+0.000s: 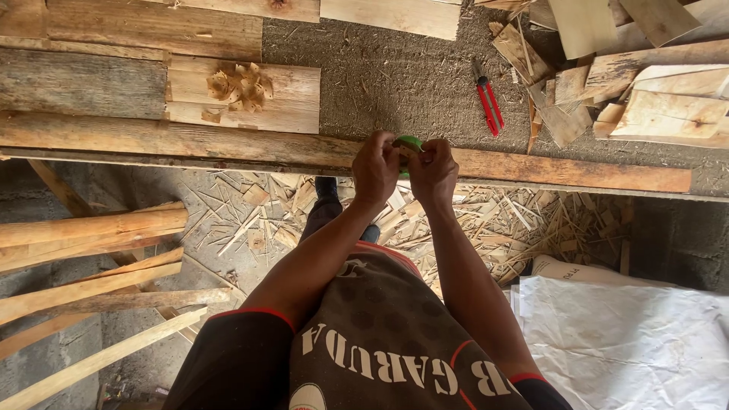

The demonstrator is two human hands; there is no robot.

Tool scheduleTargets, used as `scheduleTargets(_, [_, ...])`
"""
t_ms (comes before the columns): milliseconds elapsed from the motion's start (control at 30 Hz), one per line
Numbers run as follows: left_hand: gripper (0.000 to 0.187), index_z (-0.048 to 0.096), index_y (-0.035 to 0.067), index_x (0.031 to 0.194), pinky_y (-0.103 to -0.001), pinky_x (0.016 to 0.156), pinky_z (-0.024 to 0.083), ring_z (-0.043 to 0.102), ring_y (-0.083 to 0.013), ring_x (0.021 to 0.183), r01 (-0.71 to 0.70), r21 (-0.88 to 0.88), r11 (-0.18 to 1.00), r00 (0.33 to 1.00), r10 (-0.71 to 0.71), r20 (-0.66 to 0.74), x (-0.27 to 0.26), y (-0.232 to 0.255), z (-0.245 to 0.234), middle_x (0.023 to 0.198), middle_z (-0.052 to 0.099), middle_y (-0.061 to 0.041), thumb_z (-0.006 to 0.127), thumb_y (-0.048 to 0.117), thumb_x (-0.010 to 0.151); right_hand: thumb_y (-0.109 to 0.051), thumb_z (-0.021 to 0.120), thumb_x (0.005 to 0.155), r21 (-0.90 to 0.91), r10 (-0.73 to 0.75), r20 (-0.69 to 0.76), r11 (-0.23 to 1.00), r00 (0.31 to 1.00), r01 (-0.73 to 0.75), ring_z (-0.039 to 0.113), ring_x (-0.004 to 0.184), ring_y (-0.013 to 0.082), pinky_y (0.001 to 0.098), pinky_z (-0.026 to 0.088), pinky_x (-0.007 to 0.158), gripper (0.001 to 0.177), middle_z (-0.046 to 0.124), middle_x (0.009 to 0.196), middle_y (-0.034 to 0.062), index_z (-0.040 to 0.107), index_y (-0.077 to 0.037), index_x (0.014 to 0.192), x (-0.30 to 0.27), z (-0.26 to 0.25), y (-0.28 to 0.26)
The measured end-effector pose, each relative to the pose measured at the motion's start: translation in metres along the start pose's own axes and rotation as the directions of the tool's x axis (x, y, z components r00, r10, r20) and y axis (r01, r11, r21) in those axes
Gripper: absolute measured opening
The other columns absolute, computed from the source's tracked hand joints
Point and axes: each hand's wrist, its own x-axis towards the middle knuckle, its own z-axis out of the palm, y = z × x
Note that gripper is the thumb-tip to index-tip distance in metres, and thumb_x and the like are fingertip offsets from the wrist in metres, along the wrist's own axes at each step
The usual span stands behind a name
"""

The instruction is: The recorder is measuring a wooden board and cutting and arranging thin wood veneer or bark pieces on it.

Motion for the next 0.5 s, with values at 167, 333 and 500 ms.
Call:
scheduleTargets(167, [0.055, 0.057, 0.003, 0.115, -0.042, 0.072, 0.056, 0.067, -0.0283, 0.083, 0.052, -0.052, 0.997, 0.988, -0.059, -0.145, -0.001, -0.007, 0.015, 0.097, 0.065, -0.012, 0.089, 0.030, 0.079, -0.011, 0.072, 0.090, 0.019, 0.001, 0.021, 1.000, 1.000, -0.002, 0.072, 0.066, 0.0185, 0.0335, 0.060, 0.058, 0.028, 0.073, 0.082, 0.0104, 0.053, -0.004, 0.109, -0.002, -0.005, -0.007])
scheduleTargets(333, [0.070, 0.054, 0.000, 0.114, -0.040, 0.081, 0.059, 0.069, -0.0261, 0.093, 0.341, -0.239, 0.909, 0.935, -0.354, -0.015, -0.002, -0.015, 0.032, 0.105, 0.067, -0.016, 0.092, 0.041, 0.073, -0.011, 0.074, 0.090, 0.033, -0.047, 0.015, 0.998, 0.999, 0.046, 0.069, 0.065, 0.0163, 0.0323, 0.056, 0.058, 0.033, 0.069, 0.079, 0.0081, 0.051, -0.003, 0.112, -0.004, -0.008, -0.003])
scheduleTargets(500, [0.077, 0.051, -0.002, 0.122, -0.040, 0.085, 0.060, 0.070, -0.0243, 0.095, 0.398, -0.290, 0.870, 0.905, -0.424, -0.030, -0.001, -0.018, 0.037, 0.107, 0.069, -0.016, 0.092, 0.039, 0.072, -0.007, 0.073, 0.090, 0.133, -0.075, 0.020, 0.988, 0.997, 0.072, 0.067, 0.065, 0.0145, 0.0311, 0.055, 0.060, 0.033, 0.068, 0.078, 0.0063, 0.050, -0.001, 0.113, -0.006, -0.010, -0.003])
